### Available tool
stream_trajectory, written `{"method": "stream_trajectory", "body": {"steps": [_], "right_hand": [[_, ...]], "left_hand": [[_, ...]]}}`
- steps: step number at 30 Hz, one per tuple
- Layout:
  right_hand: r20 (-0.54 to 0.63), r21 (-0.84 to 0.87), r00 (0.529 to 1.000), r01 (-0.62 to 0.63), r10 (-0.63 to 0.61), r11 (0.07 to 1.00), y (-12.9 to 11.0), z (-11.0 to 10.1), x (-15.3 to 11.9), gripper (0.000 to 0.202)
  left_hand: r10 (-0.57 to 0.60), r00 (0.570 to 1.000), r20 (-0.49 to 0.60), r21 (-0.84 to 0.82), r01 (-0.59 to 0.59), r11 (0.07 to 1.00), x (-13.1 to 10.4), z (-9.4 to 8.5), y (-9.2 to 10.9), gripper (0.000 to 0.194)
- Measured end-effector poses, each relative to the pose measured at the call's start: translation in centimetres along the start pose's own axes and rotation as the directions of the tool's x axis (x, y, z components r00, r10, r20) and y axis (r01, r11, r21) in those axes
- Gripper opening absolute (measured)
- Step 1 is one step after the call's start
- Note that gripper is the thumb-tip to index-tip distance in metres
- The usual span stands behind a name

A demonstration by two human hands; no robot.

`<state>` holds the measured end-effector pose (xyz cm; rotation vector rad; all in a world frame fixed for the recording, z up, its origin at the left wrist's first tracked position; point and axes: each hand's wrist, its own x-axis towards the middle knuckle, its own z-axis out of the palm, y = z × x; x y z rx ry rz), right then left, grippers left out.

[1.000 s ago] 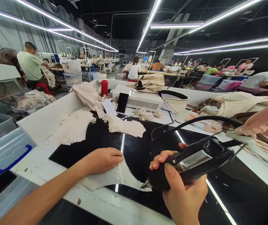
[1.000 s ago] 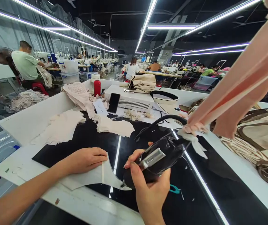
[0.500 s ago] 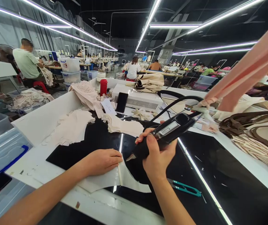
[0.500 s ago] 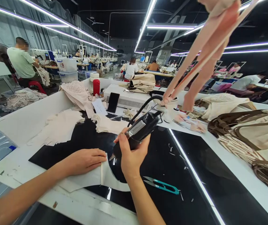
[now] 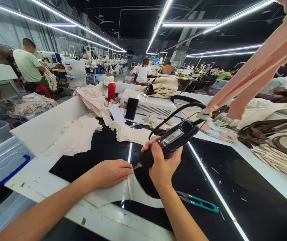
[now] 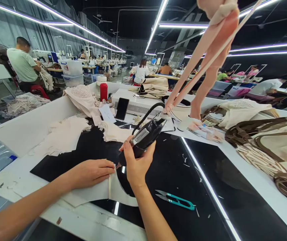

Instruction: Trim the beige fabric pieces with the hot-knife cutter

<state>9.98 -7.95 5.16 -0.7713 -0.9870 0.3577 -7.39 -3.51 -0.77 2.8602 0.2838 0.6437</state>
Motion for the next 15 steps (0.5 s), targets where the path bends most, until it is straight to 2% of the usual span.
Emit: {"method": "stream_trajectory", "body": {"steps": [15], "right_hand": [[-0.004, -0.019, 1.0, -0.014, 0.014, 1.0, -0.23, 0.14, -0.22, 0.024]], "left_hand": [[-0.02, 1.0, 0.017, -0.026, 0.02, 0.999, 0.1, -0.2, 0.02, 0.029]]}}
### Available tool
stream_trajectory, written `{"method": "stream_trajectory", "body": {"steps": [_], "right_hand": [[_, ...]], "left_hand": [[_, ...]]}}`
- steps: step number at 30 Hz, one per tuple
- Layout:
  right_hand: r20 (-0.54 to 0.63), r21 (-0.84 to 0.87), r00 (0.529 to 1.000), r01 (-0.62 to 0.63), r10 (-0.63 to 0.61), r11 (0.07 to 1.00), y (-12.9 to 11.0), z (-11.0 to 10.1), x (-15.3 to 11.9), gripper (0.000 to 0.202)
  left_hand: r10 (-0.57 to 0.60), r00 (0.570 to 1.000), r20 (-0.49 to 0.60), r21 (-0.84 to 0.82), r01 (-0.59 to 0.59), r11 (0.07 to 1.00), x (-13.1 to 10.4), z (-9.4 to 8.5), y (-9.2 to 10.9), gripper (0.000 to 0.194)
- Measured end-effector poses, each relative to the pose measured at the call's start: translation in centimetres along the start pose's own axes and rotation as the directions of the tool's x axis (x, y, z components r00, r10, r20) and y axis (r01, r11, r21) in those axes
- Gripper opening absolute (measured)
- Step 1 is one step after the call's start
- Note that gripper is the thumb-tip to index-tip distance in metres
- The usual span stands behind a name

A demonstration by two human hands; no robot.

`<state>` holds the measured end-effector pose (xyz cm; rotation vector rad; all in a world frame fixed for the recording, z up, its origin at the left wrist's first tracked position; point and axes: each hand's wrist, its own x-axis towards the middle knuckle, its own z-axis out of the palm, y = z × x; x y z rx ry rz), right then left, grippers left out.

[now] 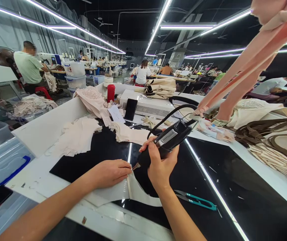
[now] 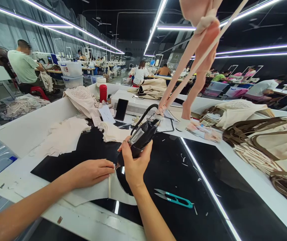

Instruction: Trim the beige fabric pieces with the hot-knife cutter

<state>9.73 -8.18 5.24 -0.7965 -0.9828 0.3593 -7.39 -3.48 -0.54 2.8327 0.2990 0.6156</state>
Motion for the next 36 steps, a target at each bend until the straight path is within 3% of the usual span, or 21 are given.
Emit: {"method": "stream_trajectory", "body": {"steps": [14, 31, 36], "right_hand": [[-0.019, 0.004, 1.0, -0.001, 0.001, 1.0, -1.0, -0.7, -0.6, 0.029], [-0.024, -0.038, 1.0, 0.008, -0.009, 0.999, -0.9, -0.4, -0.9, 0.028], [-0.038, -0.059, 0.999, -0.019, 0.017, 0.998, -0.9, -1.2, -0.9, 0.028]], "left_hand": [[-0.011, 0.999, 0.032, 0.011, 0.01, 1.0, -0.2, -0.1, -0.1, 0.028], [0.003, 1.0, 0.015, 0.0, -0.003, 1.0, -0.1, -0.1, -0.2, 0.029], [0.014, 1.0, -0.023, 0.018, -0.013, 1.0, 0.0, 0.7, -0.6, 0.025]]}}
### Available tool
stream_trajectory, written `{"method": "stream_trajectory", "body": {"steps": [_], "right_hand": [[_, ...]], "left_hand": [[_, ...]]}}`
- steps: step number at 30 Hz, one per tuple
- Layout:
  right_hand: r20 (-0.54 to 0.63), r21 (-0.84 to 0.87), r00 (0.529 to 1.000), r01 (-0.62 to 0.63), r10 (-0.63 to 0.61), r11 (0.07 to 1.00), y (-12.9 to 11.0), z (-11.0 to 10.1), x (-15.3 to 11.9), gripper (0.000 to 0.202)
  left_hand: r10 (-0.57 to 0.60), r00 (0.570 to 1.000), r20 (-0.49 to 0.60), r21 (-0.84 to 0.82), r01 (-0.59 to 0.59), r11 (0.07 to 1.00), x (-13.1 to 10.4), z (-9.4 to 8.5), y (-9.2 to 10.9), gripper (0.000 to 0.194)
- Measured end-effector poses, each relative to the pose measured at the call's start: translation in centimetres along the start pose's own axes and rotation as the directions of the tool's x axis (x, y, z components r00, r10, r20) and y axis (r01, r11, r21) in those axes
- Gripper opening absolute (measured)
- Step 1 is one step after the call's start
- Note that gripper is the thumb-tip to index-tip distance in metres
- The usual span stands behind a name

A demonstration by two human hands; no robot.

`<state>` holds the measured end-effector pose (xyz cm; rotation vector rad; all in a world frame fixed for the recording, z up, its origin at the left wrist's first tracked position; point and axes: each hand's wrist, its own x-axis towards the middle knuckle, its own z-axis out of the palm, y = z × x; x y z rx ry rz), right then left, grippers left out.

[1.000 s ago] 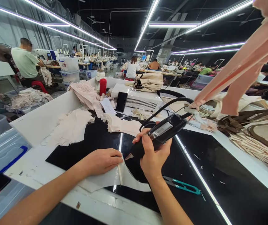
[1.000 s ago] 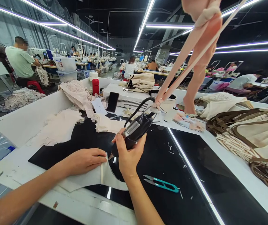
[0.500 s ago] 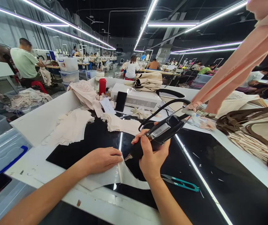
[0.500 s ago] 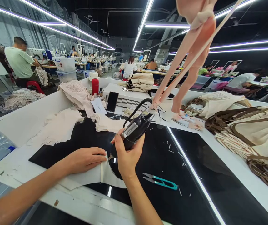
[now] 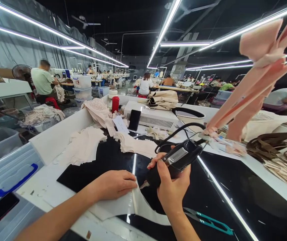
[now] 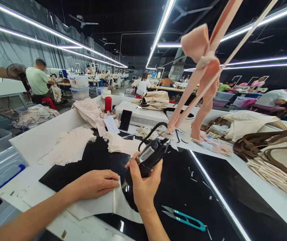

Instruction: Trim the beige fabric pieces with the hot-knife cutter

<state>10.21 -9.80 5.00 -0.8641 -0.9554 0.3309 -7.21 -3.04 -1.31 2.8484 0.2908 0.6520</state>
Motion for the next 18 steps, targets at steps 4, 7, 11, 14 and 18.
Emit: {"method": "stream_trajectory", "body": {"steps": [4, 7, 11, 14, 18], "right_hand": [[-0.034, -0.037, 0.999, -0.012, 0.011, 0.999, -0.1, -1.1, 0.1, 0.032], [-0.052, -0.072, 0.999, -0.01, 0.006, 0.997, -0.4, -1.7, -0.1, 0.031], [-0.073, -0.123, 0.997, -0.004, -0.005, 0.992, -0.8, -2.3, -0.2, 0.029], [-0.069, -0.146, 0.998, -0.007, -0.003, 0.989, -0.9, -2.4, -0.3, 0.029], [-0.062, -0.153, 0.998, -0.02, 0.01, 0.988, -1.0, -2.4, -0.5, 0.031]], "left_hand": [[0.033, 0.998, -0.047, 0.038, -0.031, 0.999, 0.2, 0.4, -0.3, 0.025], [0.04, 0.996, -0.085, 0.071, -0.034, 0.997, 0.7, 0.2, 0.3, 0.024], [0.06, 0.998, -0.013, 0.084, -0.059, 0.995, 1.3, 0.3, 1.7, 0.021], [0.099, 0.995, 0.018, 0.095, -0.1, 0.99, 1.4, 1.0, 2.0, 0.022], [0.088, 0.996, 0.018, 0.11, -0.09, 0.99, 1.0, 1.4, 1.8, 0.02]]}}
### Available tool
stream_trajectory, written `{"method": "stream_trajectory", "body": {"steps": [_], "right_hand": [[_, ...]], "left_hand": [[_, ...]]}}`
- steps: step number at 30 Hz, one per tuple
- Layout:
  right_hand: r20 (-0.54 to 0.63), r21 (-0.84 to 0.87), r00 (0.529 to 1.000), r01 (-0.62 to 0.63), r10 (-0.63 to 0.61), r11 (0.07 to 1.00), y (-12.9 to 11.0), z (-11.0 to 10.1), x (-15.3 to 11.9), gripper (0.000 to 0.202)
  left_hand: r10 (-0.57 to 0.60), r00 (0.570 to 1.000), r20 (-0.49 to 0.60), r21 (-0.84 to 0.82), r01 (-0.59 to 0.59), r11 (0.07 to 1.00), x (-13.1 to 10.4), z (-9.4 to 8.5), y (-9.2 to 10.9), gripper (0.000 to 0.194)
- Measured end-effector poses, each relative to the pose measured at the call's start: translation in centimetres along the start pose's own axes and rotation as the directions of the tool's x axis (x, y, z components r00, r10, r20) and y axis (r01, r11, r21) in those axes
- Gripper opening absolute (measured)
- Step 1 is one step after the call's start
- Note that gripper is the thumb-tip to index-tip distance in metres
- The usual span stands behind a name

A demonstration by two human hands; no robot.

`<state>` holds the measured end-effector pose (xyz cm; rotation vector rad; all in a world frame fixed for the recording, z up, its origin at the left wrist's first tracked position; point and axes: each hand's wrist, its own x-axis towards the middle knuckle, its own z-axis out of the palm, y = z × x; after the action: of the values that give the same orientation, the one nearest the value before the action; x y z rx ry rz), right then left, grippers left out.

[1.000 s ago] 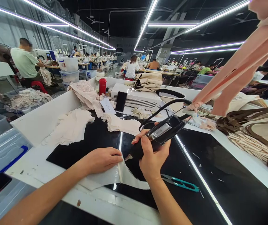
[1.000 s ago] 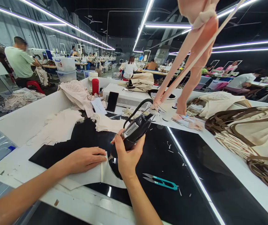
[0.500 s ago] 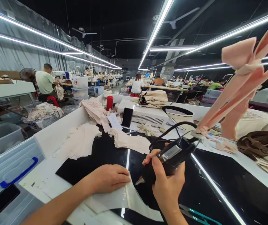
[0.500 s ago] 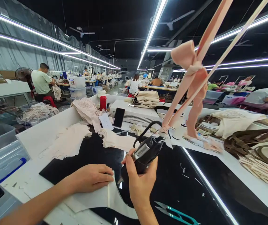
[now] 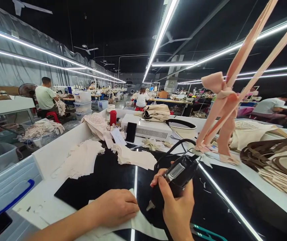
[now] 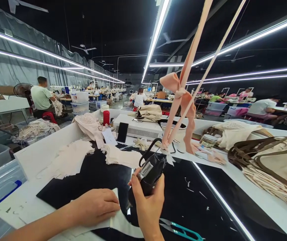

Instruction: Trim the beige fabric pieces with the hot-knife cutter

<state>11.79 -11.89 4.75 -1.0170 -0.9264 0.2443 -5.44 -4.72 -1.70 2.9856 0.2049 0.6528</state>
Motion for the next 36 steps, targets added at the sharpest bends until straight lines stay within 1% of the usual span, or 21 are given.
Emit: {"method": "stream_trajectory", "body": {"steps": [5, 8, 13, 19, 27, 36], "right_hand": [[0.014, 0.02, 1.0, -0.008, 0.007, 1.0, 0.1, 0.2, -0.2, 0.03], [0.025, 0.053, 1.0, 0.004, -0.006, 0.999, 0.0, 0.5, -0.2, 0.028], [0.029, 0.155, 0.999, 0.04, -0.045, 0.987, -0.5, 1.5, -0.2, 0.027], [0.035, 0.23, 0.997, 0.054, -0.063, 0.972, -0.4, 2.4, -0.1, 0.027], [0.032, 0.232, 0.997, 0.055, -0.064, 0.971, 0.2, 3.2, 0.0, 0.026], [0.041, 0.212, 0.998, 0.045, -0.055, 0.976, 0.3, 3.0, -0.4, 0.029]], "left_hand": [[-0.004, 1.0, 0.0, 0.024, 0.004, 1.0, -0.5, -0.6, 0.3, 0.023], [-0.016, 1.0, -0.014, 0.023, 0.016, 1.0, -0.8, -0.7, 0.4, 0.026], [-0.036, 0.999, -0.025, -0.05, 0.035, 0.998, -1.6, -0.7, 0.7, 0.03], [-0.077, 0.997, -0.009, -0.154, 0.075, 0.985, -2.0, -1.7, 1.0, 0.025], [-0.058, 0.996, -0.065, -0.145, 0.048, 0.988, -2.1, -1.3, 0.9, 0.026], [-0.051, 0.995, -0.082, -0.124, 0.04, 0.991, -2.0, -1.6, 1.1, 0.028]]}}
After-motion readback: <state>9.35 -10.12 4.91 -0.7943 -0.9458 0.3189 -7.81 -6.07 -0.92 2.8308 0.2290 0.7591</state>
